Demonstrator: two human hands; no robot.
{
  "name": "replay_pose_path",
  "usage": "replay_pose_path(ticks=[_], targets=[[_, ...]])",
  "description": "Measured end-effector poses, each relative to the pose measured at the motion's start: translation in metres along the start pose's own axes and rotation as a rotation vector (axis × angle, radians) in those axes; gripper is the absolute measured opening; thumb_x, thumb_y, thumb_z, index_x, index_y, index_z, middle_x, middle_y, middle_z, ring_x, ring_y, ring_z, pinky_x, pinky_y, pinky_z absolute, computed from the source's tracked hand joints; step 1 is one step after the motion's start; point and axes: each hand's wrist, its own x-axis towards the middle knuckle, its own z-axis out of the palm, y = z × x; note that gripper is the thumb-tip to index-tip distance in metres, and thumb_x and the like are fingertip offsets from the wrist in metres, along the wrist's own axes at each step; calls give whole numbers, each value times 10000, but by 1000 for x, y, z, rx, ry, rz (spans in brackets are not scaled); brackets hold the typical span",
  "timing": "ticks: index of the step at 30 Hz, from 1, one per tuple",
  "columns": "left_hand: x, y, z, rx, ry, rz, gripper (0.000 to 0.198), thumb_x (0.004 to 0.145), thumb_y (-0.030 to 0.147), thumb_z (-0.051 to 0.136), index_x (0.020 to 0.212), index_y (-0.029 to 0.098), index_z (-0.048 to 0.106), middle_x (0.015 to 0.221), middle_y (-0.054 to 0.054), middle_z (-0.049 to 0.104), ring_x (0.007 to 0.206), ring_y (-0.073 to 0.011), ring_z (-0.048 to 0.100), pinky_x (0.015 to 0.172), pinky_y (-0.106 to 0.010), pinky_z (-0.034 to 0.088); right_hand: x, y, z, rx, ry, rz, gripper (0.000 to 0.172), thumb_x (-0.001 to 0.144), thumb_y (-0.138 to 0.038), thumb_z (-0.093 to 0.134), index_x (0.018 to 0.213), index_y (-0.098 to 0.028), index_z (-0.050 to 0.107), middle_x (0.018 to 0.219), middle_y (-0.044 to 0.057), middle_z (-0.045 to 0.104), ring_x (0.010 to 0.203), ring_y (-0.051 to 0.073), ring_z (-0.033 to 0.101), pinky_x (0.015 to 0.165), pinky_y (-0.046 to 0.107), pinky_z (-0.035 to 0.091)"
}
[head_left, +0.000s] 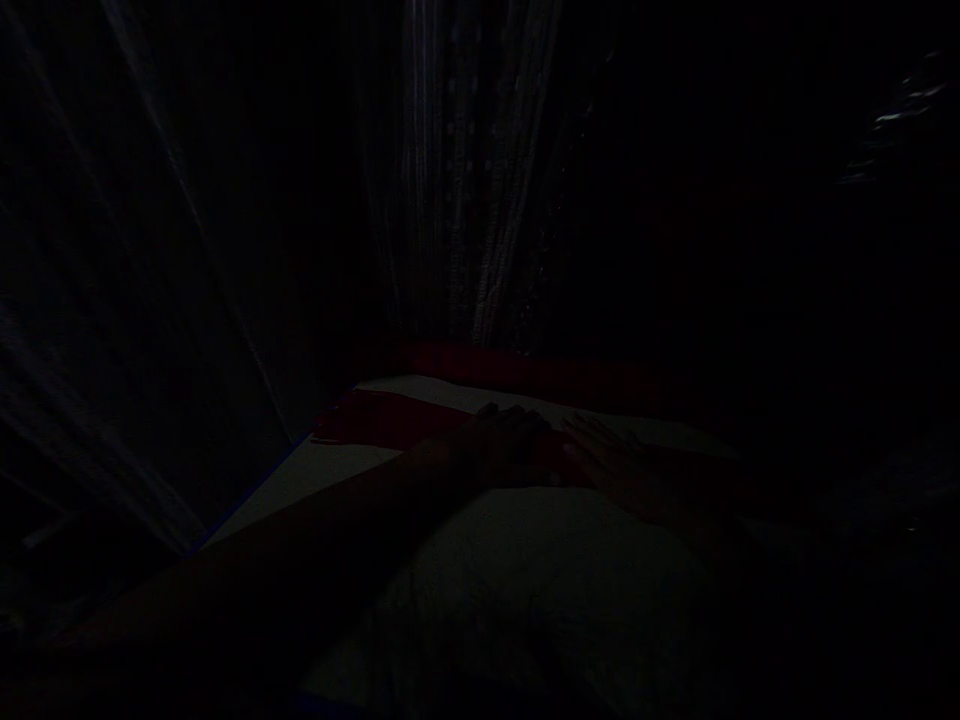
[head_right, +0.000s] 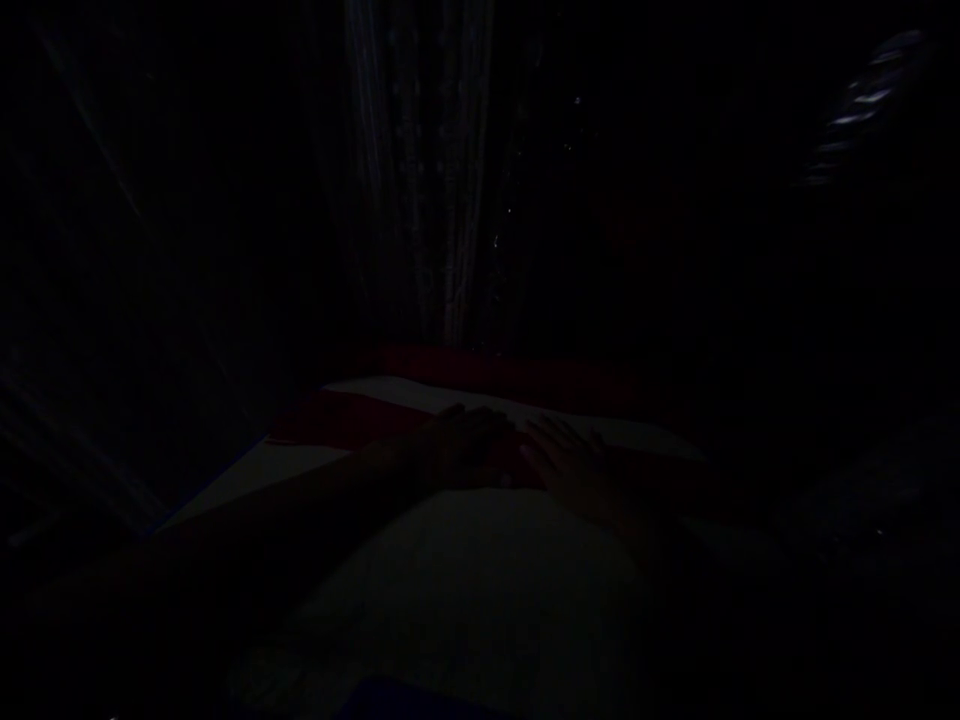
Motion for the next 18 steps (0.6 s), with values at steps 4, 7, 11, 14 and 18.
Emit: replay_pose_path(ticks=[4, 7, 11, 14, 18], targets=[[0, -1, 0, -21, -22, -17, 973, 922, 842, 375, 1634, 189, 264, 1697, -149, 265, 1580, -332, 236, 1271, -563, 110, 0, 7, -6, 13, 35, 93, 484, 866, -536, 167, 1330, -401, 192, 1439, -49, 336, 1310, 231, 326, 986, 623, 325], [1, -2, 2, -15, -12, -19, 988, 925, 839, 372, 1634, 160, 260, 1693, -164, 267, 1579, -332, 240, 1267, -567, 121, 5, -12, -13, 26, 47, 75, 513, 857, -576, 177, 1339, -402, 154, 1458, -67, 290, 1333, 219, 280, 1021, 595, 301], [2, -4, 6, 35, 0, -16, 987, 932, 825, 381, 1624, 126, 287, 1678, -204, 283, 1575, -338, 253, 1267, -549, 142, 9, -38, -15, 14, 25, -43, 519, 868, -537, 180, 1356, -371, 119, 1473, -49, 255, 1343, 222, 254, 1033, 605, 262], [1, -3, 4, 46, 7, -14, 971, 944, 812, 376, 1616, 113, 309, 1672, -200, 297, 1569, -347, 265, 1265, -554, 156, 5, -30, -11, -7, -30, -64, 508, 868, -498, 207, 1355, -370, 140, 1477, -41, 244, 1341, 245, 254, 1026, 630, 247], [0, 0, -1, 13, 20, 13, 947, 947, 803, 383, 1619, 138, 320, 1665, -169, 333, 1553, -354, 301, 1256, -576, 178, -4, 2, -9, 2, -72, 19, 460, 876, -516, 185, 1329, -447, 136, 1455, -67, 296, 1324, 232, 297, 992, 649, 287]])
